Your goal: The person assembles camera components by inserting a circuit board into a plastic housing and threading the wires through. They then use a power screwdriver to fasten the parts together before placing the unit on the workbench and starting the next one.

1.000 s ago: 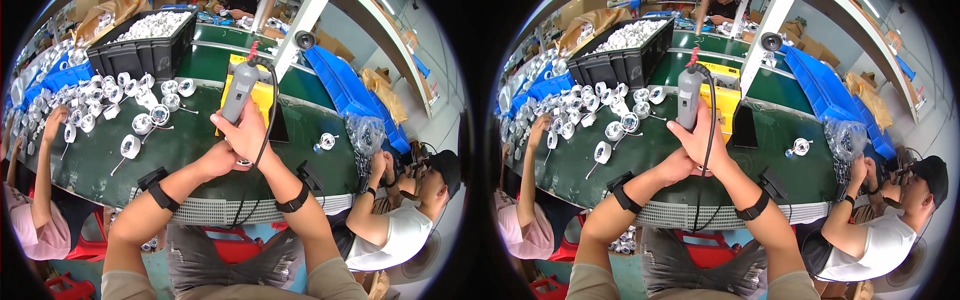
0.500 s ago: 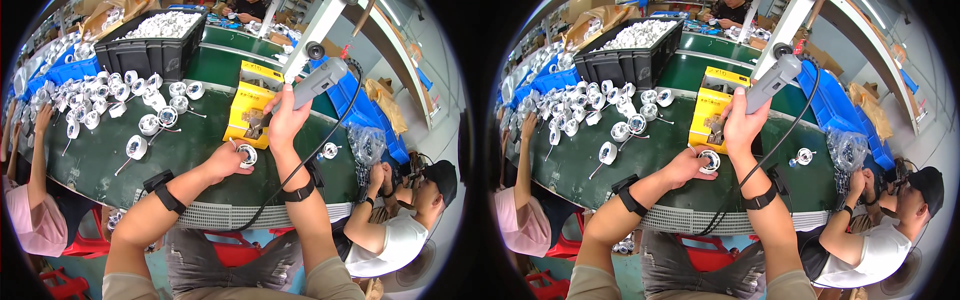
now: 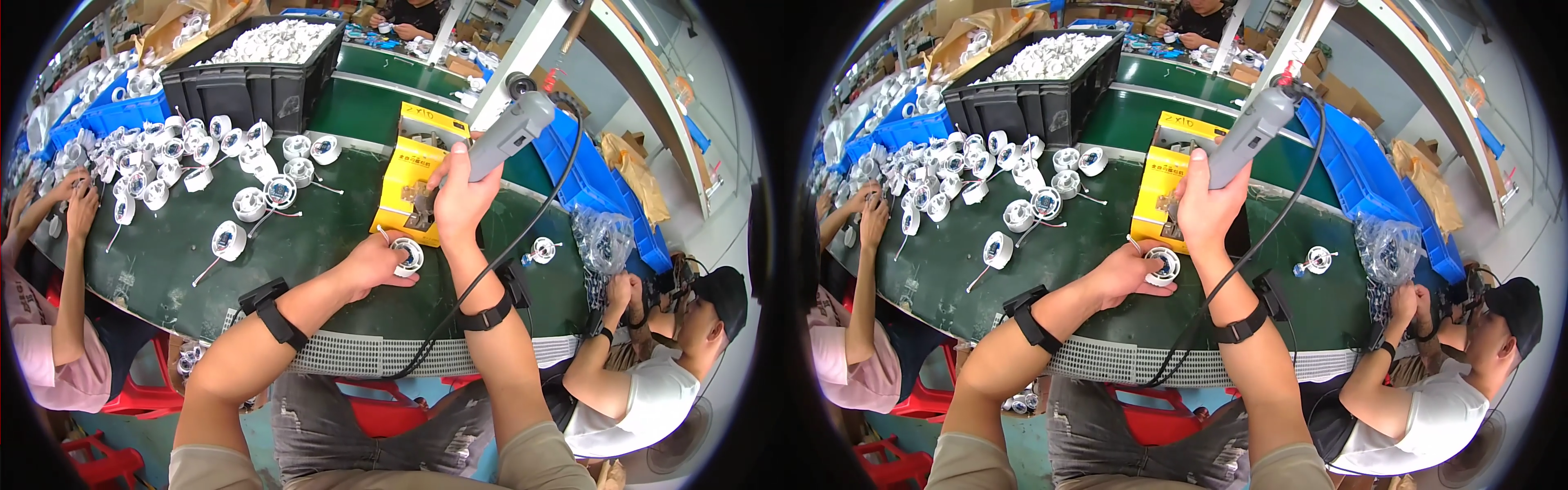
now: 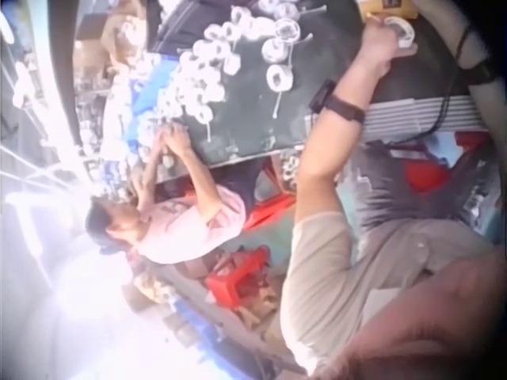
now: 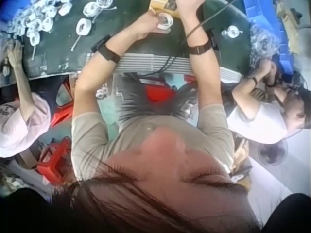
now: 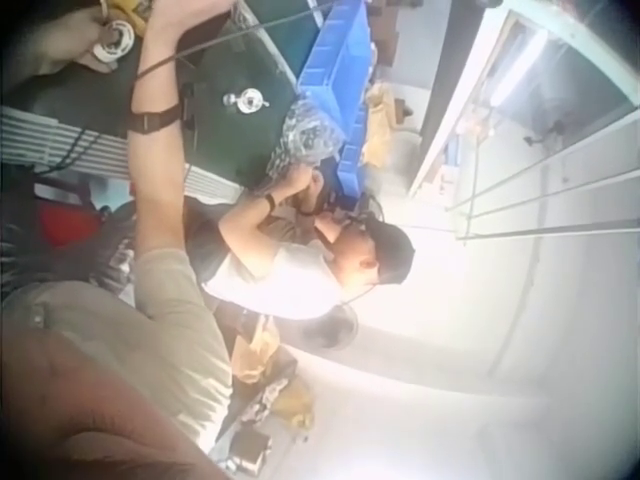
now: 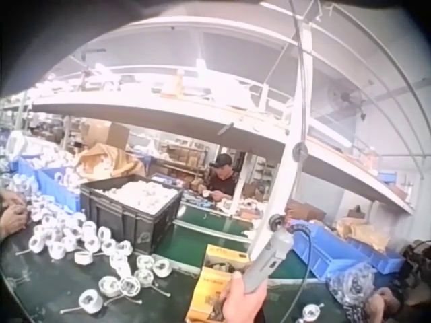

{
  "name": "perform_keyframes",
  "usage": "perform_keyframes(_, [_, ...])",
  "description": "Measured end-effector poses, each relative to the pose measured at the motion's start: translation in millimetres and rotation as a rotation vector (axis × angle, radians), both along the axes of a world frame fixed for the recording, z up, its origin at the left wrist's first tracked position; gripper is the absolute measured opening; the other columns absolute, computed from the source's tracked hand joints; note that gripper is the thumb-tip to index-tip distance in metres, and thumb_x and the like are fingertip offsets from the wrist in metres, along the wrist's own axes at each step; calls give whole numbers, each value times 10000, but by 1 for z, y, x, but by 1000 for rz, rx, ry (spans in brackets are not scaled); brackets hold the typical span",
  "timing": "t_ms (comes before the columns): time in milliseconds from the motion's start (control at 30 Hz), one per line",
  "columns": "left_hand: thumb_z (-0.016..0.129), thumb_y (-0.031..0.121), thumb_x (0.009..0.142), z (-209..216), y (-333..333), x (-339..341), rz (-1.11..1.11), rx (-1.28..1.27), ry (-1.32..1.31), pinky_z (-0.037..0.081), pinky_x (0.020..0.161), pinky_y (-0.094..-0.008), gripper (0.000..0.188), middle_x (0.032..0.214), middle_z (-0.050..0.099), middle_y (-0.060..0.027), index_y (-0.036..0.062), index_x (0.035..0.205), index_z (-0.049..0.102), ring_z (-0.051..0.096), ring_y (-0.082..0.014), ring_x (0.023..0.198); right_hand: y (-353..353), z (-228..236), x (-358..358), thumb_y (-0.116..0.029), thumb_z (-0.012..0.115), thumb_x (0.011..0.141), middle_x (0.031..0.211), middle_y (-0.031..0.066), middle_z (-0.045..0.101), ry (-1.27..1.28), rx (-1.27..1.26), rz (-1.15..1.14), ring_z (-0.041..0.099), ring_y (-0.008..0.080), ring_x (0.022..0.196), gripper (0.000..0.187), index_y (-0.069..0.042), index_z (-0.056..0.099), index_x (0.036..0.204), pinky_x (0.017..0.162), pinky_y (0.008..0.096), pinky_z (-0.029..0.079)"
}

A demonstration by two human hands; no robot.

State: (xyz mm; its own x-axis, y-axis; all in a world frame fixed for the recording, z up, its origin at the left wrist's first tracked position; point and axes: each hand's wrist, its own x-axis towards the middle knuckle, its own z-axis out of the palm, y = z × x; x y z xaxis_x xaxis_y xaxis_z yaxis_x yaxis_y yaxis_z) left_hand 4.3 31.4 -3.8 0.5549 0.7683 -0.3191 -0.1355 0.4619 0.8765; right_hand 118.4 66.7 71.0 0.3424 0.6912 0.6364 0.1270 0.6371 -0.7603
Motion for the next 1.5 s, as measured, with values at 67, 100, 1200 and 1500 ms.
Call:
perform_keyframes(67, [430, 43, 957, 0, 0, -1, 4, -3, -2, 591, 809, -372, 320, 1110, 577, -162, -43, 1265, 452, 665, -288, 908, 1, -1, -2, -136, 508, 947, 609, 58, 498, -4, 10, 18, 493, 141, 481, 307, 11, 395, 1192, 478, 281, 403])
perform_keyframes(100, [429, 43, 958, 0, -1, -1, 7, -9, -4, 590, 812, -373, 320, 1113, 577, -163, -43, 1265, 452, 664, -289, 911, 1, -2, -3, -131, 509, 946, 610, 59, 499, -9, 15, 36, 492, 142, 480, 304, 12, 396, 1189, 478, 277, 403])
perform_keyframes(1200, [435, 27, 952, 1, 4, -6, -28, -20, -32, 580, 856, -390, 339, 1104, 607, -175, -55, 1281, 437, 665, -270, 950, -50, -33, 1, -141, 472, 951, 629, 80, 491, 106, -69, 238, 490, 153, 484, 307, -21, 382, 1218, 493, 286, 441])
perform_keyframes(1500, [438, 25, 929, 0, 3, -4, 6, -7, -36, 593, 787, -361, 311, 1080, 601, -168, -47, 1228, 483, 667, -267, 892, -49, -40, -1, -179, 488, 946, 639, 69, 495, 65, -62, 340, 482, 131, 480, 328, -14, 383, 1208, 487, 265, 432])
